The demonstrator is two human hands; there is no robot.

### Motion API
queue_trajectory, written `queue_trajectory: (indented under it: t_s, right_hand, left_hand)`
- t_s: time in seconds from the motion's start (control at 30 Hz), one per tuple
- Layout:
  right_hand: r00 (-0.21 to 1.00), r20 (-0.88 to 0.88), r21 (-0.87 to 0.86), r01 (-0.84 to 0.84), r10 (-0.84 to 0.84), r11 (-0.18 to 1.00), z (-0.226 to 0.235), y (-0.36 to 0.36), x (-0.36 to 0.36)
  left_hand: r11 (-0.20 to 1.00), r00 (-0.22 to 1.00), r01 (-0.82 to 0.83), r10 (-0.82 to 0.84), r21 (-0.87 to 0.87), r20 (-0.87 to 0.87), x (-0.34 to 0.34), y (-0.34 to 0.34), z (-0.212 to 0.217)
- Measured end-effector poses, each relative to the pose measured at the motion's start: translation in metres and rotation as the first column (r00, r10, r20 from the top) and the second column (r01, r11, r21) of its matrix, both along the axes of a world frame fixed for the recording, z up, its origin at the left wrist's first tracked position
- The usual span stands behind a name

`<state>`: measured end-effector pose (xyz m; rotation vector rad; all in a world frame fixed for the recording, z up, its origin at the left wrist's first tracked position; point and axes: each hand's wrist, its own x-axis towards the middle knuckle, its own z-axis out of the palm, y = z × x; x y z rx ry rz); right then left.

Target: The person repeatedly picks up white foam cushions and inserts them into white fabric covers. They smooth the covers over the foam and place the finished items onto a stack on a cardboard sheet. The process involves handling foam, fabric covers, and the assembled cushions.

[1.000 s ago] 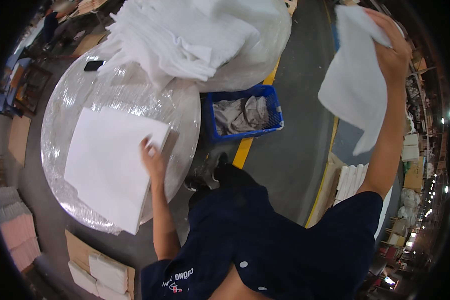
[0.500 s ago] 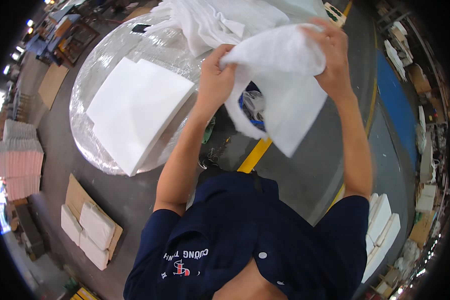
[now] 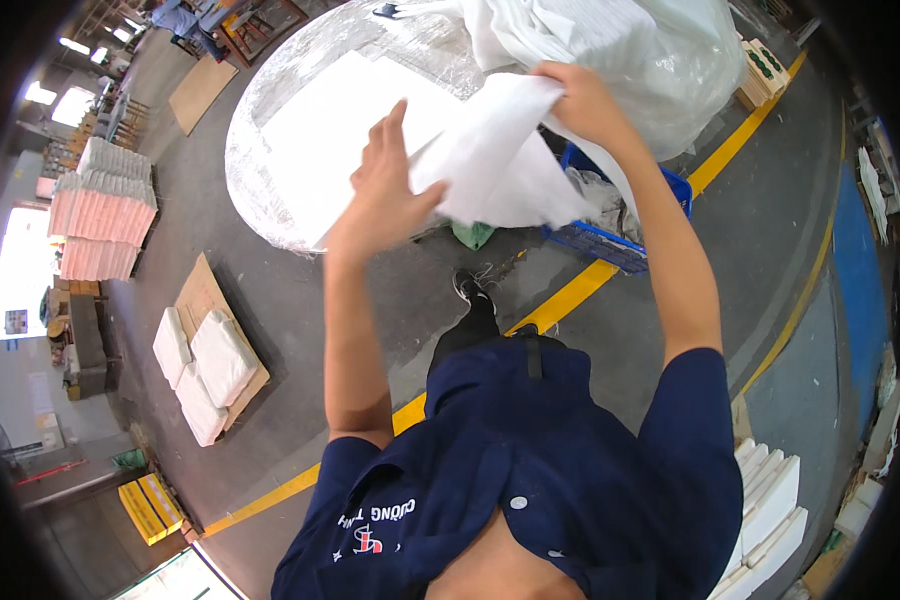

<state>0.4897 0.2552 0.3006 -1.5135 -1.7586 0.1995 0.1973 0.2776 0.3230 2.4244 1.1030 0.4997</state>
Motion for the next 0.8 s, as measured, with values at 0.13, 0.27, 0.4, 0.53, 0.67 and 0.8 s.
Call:
queue_trajectory:
  t_s: [0.13, 0.27, 0.4, 0.53, 0.67, 0.8]
  right_hand:
    - [0.979, 0.123, -0.076, -0.156, 0.165, 0.985, 0.029, -0.001, -0.044]
    - [0.928, 0.353, -0.219, -0.042, 0.119, 0.975, 0.060, -0.034, -0.051]
    - [0.833, 0.550, -0.316, 0.142, 0.060, 0.938, 0.055, -0.084, -0.001]
    - [0.902, 0.411, -0.416, 0.313, -0.130, 0.854, 0.020, -0.125, 0.089]
    - [0.943, 0.061, -0.364, 0.327, -0.328, 0.872, 0.009, -0.129, 0.101]
    - [0.991, 0.114, -0.379, 0.103, -0.065, 0.920, 0.012, -0.116, 0.083]
  left_hand:
    - [0.962, 0.942, -0.212, 0.153, 0.174, 0.300, 0.061, -0.053, -0.028]
    - [0.981, 0.885, -0.157, 0.193, -0.117, 0.425, 0.064, -0.037, -0.073]
    - [0.995, 0.924, -0.099, 0.088, 0.010, 0.373, 0.056, -0.026, -0.079]
    - [0.996, 0.883, 0.073, -0.039, -0.055, 0.468, 0.072, -0.021, -0.079]
    - [0.986, 0.928, 0.065, -0.004, -0.151, 0.372, 0.068, -0.027, -0.071]
    - [0.991, 0.966, 0.032, 0.003, -0.128, 0.259, 0.035, -0.019, -0.063]
